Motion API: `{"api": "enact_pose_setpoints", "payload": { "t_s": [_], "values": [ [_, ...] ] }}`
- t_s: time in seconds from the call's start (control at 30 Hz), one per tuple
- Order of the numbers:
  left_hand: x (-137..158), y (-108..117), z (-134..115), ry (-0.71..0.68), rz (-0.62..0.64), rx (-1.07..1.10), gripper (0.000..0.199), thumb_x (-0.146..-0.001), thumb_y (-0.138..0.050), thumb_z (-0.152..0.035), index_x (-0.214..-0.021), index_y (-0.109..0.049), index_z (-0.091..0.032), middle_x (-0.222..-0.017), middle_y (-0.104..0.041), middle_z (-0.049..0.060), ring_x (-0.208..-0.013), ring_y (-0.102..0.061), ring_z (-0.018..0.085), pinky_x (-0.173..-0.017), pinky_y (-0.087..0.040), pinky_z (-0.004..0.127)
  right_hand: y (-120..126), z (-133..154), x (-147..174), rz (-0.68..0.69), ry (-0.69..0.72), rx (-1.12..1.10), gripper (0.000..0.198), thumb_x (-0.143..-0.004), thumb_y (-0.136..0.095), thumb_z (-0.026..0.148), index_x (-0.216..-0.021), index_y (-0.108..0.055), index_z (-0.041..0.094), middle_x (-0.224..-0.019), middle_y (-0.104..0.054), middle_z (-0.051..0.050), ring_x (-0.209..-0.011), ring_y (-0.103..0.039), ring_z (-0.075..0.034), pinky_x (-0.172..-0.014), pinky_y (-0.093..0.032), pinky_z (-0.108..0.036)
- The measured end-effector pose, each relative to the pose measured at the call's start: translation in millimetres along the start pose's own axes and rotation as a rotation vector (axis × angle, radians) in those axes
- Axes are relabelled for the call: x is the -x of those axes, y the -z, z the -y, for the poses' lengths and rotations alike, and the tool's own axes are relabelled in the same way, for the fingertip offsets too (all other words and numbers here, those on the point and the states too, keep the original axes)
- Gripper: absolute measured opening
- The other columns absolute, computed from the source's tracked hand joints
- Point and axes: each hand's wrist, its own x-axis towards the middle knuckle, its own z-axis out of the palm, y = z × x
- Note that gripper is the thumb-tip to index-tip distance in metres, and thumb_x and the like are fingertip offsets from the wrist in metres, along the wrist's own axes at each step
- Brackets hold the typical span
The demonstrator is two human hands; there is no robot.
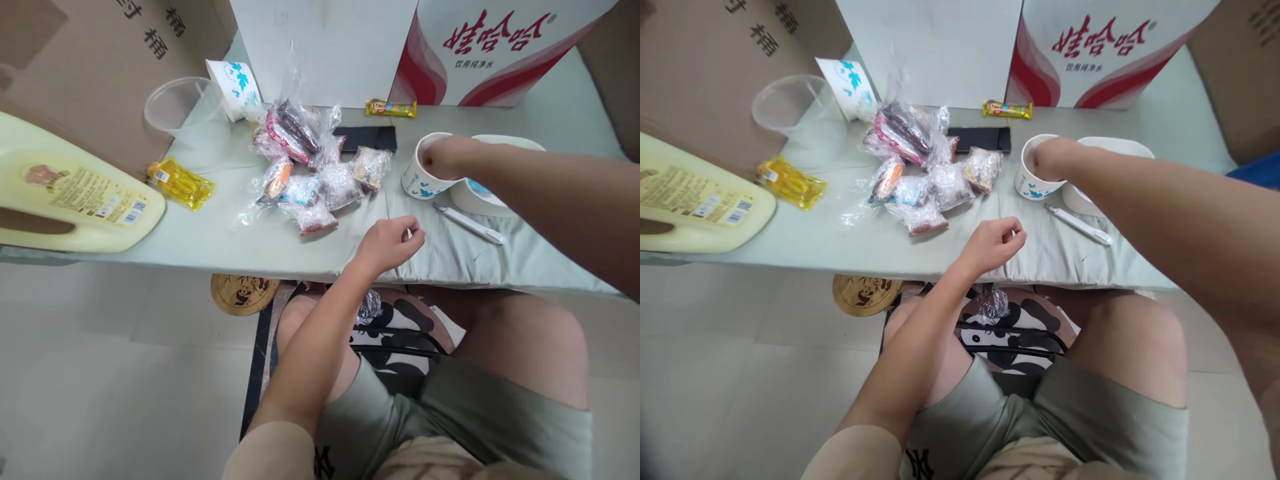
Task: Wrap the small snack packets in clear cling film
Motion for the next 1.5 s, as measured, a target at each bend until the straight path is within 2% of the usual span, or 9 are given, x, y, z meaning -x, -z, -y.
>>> {"api": "enact_pose_setpoints", "payload": {
  "t_s": [0.17, 0.27, 0.37, 0.5, 0.77, 1.03, 1.2, 1.33, 1.5],
  "values": [
    [1, 2, -2, 0.03, 0.004, -0.025, 0.015, -0.087, -0.052, -0.03, -0.074, -0.054, -0.022, -0.057, -0.047, -0.005, -0.058, -0.043, 0.012, -0.062, -0.031, 0.03, 20, 14, 6, 0.302, -0.138, 0.05, 0.022, -0.091, -0.057, 0.02, -0.099, -0.075, 0.008, -0.095, -0.072, -0.013, -0.088, -0.064, -0.019, -0.078, -0.044, -0.037],
    [0, 2, -3, 0.037, 0.009, -0.04, 0.016, -0.087, -0.051, -0.032, -0.075, -0.055, -0.022, -0.058, -0.049, -0.005, -0.059, -0.044, 0.013, -0.062, -0.031, 0.03, 39, 22, 19, 0.005, -0.202, 0.139, 0.033, -0.093, -0.052, 0.029, -0.111, -0.072, 0.011, -0.11, -0.069, -0.022, -0.1, -0.065, -0.033, -0.078, -0.045, -0.046],
    [-3, -1, -1, 0.025, 0.013, -0.08, 0.016, -0.088, -0.051, -0.032, -0.077, -0.058, -0.022, -0.061, -0.052, -0.003, -0.06, -0.046, 0.014, -0.062, -0.031, 0.03, 44, 36, 28, -0.304, -0.063, 0.131, 0.036, -0.094, -0.046, 0.028, -0.12, -0.068, 0.016, -0.112, -0.07, -0.02, -0.102, -0.066, -0.033, -0.078, -0.046, -0.044],
    [-7, -5, 1, 0.001, 0.02, -0.116, 0.018, -0.088, -0.051, -0.032, -0.08, -0.062, -0.021, -0.062, -0.054, -0.002, -0.062, -0.048, 0.015, -0.063, -0.031, 0.031, 23, 65, 21, -0.244, 0.199, -0.003, 0.044, -0.089, -0.055, 0.021, -0.132, -0.061, 0.017, -0.125, -0.068, -0.014, -0.108, -0.063, -0.027, -0.087, -0.047, -0.038],
    [-6, -1, -1, 0.048, -0.006, 0.015, 0.016, -0.087, -0.053, -0.03, -0.076, -0.06, -0.02, -0.061, -0.052, -0.002, -0.061, -0.047, 0.013, -0.062, -0.033, 0.03, -21, 77, -19, -0.135, 0.281, -0.063, 0.061, -0.078, -0.073, 0.033, -0.133, -0.054, 0.014, -0.129, -0.061, -0.018, -0.117, -0.059, -0.034, -0.097, -0.05, -0.045],
    [-6, -1, 0, 0.057, -0.04, 0.032, 0.016, -0.086, -0.054, -0.03, -0.073, -0.056, -0.021, -0.058, -0.047, -0.004, -0.06, -0.043, 0.013, -0.061, -0.031, 0.031, 15, 82, 19, -0.205, 0.169, -0.019, 0.039, -0.093, -0.048, 0.016, -0.13, -0.055, 0.01, -0.126, -0.064, -0.018, -0.112, -0.064, -0.032, -0.093, -0.05, -0.045],
    [-5, 0, -1, 0.087, -0.048, 0.122, 0.019, -0.087, -0.056, -0.03, -0.07, -0.054, -0.02, -0.056, -0.045, -0.005, -0.058, -0.043, 0.011, -0.059, -0.032, 0.029, 38, 73, 50, -0.431, 0.202, -0.116, 0.048, -0.087, -0.047, 0.01, -0.134, -0.053, 0.015, -0.137, -0.06, -0.015, -0.124, -0.061, -0.035, -0.098, -0.052, -0.048],
    [-8, 5, -1, 0.175, -0.128, 0.411, 0.033, -0.095, -0.047, -0.046, -0.075, -0.055, -0.02, -0.061, -0.054, -0.002, -0.06, -0.054, 0.011, -0.061, -0.043, 0.027, 5, 43, 104, -0.703, 0.421, -0.296, 0.061, -0.083, -0.046, 0.006, -0.143, -0.046, 0.019, -0.154, -0.05, -0.012, -0.145, -0.045, -0.03, -0.116, -0.043, -0.046],
    [-12, 3, 5, 0.337, 0.044, 0.8, 0.047, -0.098, -0.038, -0.058, -0.11, -0.063, -0.02, -0.103, -0.074, 0.01, -0.092, -0.072, 0.02, -0.075, -0.057, 0.031, -78, 5, 162, -0.775, 0.215, -0.542, 0.06, -0.092, -0.051, 0.019, -0.148, -0.045, 0.04, -0.141, -0.064, -0.008, -0.126, -0.064, -0.034, -0.1, -0.056, -0.055]
  ]
}}
